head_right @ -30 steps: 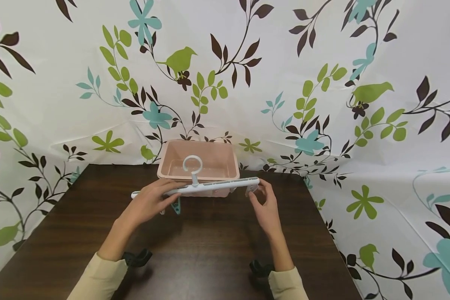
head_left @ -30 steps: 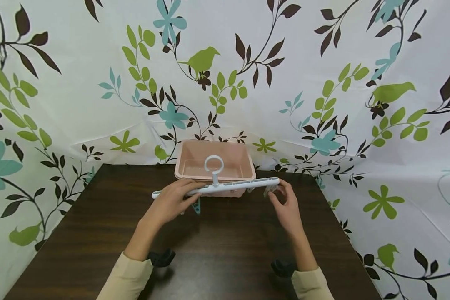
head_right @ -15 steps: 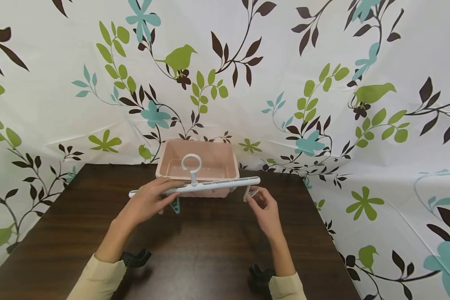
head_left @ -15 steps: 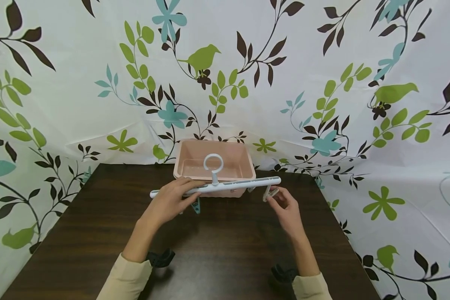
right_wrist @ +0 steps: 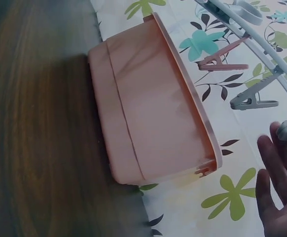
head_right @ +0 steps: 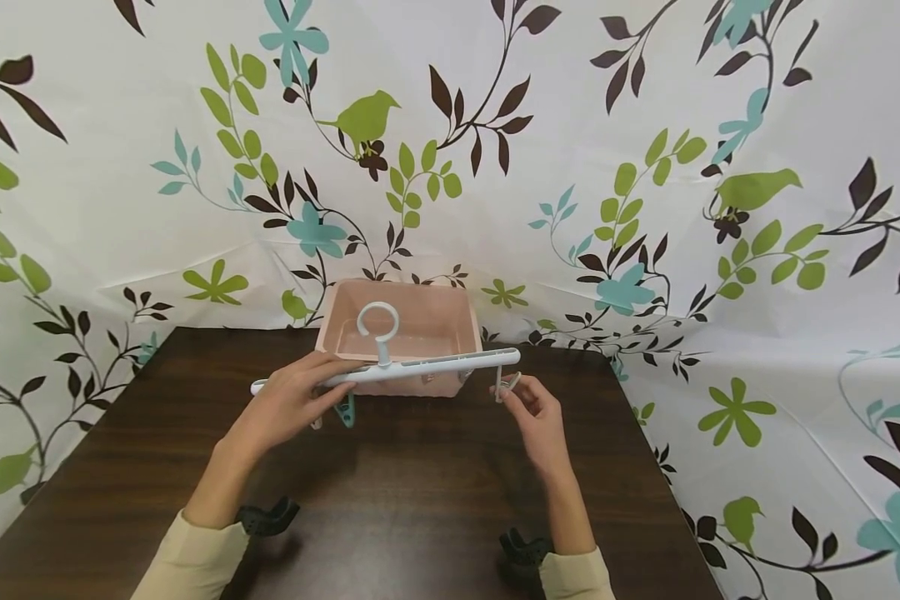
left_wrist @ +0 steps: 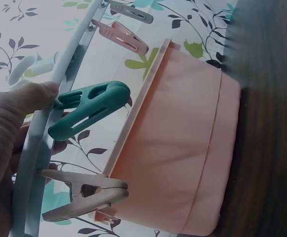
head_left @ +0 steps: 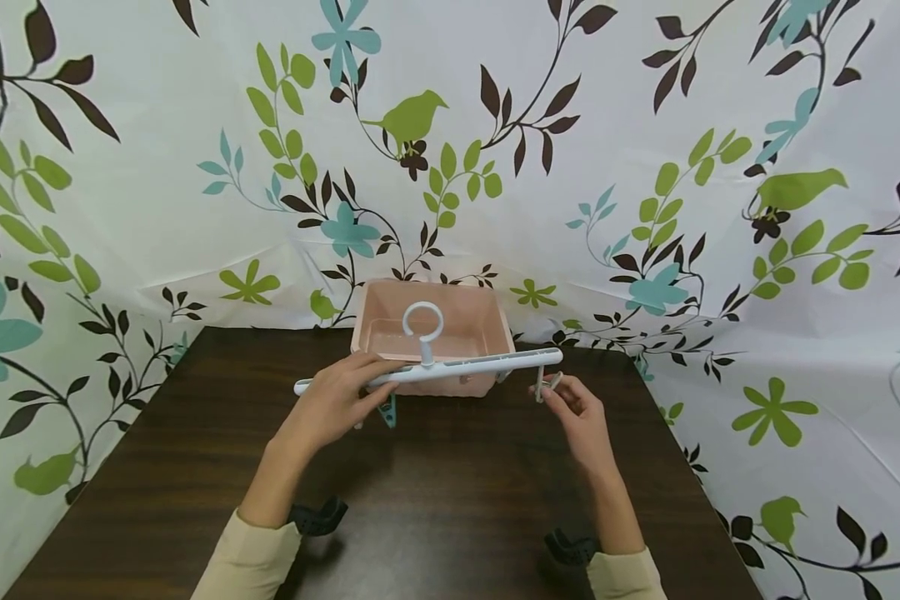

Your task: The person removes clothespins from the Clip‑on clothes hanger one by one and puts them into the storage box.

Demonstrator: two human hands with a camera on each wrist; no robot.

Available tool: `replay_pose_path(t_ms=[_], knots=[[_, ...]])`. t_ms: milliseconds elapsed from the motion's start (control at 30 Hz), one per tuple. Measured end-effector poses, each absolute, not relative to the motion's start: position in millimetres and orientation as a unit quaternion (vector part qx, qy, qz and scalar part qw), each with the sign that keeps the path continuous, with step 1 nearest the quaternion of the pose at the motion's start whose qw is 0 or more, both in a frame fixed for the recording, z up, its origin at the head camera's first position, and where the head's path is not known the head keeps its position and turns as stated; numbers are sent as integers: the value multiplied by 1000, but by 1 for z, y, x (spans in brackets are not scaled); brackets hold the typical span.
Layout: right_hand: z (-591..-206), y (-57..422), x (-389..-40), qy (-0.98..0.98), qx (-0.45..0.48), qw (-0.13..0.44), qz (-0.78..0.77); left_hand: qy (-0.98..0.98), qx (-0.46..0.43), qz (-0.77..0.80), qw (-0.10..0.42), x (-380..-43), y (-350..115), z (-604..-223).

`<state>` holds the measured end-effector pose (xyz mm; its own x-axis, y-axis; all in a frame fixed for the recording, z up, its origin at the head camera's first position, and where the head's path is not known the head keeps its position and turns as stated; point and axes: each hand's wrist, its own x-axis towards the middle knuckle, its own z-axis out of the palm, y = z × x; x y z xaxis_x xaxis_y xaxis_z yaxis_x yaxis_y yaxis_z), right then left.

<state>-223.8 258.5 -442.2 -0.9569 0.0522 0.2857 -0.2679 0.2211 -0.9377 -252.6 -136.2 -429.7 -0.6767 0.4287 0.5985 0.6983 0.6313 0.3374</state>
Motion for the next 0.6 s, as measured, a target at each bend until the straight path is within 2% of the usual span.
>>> replay_pose_path(t_ms=[200,600], knots=[[-437,260,-223,-762,106,134,624,-874,-315,-284,235,-248,-137,-427],[-426,255,-221,-726,104,158,661,-844,-356,-302,262,-246,-142,-425]])
